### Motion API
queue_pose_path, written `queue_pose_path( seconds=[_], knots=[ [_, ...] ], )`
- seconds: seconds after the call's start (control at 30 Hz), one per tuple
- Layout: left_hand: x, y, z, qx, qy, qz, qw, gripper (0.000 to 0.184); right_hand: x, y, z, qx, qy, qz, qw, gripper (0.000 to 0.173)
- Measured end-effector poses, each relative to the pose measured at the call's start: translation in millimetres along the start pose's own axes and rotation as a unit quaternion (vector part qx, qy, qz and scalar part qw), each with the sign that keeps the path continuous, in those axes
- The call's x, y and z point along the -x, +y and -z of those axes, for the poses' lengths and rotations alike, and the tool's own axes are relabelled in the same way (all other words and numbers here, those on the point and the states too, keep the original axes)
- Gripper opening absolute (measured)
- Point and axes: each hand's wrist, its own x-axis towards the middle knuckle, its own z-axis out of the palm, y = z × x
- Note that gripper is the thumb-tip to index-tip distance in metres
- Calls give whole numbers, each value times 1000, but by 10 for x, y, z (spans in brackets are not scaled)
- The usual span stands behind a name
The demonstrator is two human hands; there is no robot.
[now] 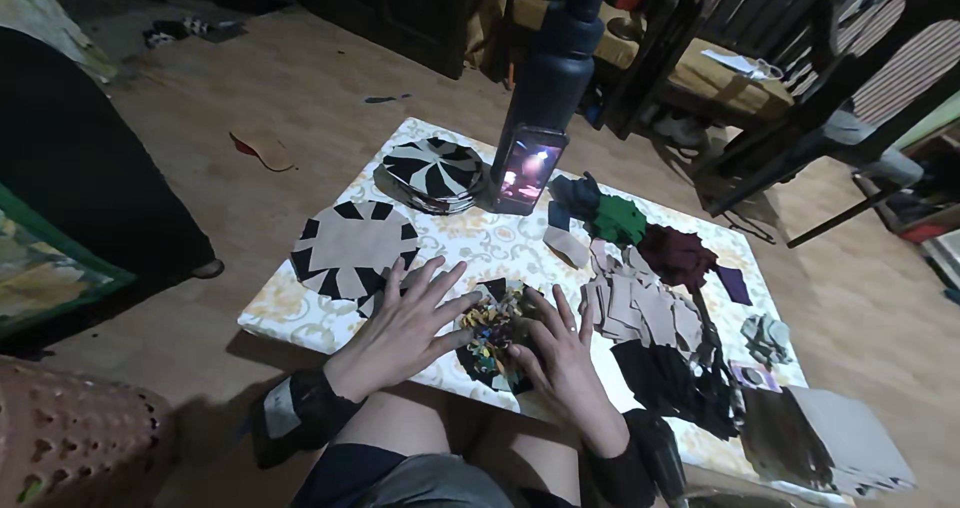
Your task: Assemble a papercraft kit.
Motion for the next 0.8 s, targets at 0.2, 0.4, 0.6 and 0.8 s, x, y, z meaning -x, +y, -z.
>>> queue_pose_path(
  seconds=[0.2, 0.4, 0.6, 0.8],
  knots=[
    [-18, 45, -49, 16, 10, -6, 1000, 59, -127, 57, 55, 4, 45, -28, 999, 56],
    [-79, 102, -68, -4, 0, -17, 1000, 62, -92, 48, -55, -8, -27, 4, 1000, 59],
    [-164, 173, -58, 2, 8, -26, 1000, 66, 12, 90, 15, -12, 35, -33, 999, 55],
    [-297, 327, -134, 7, -65, -67, 996, 60, 117, 82, -13, -4, 26, -26, 999, 56]
  ],
)
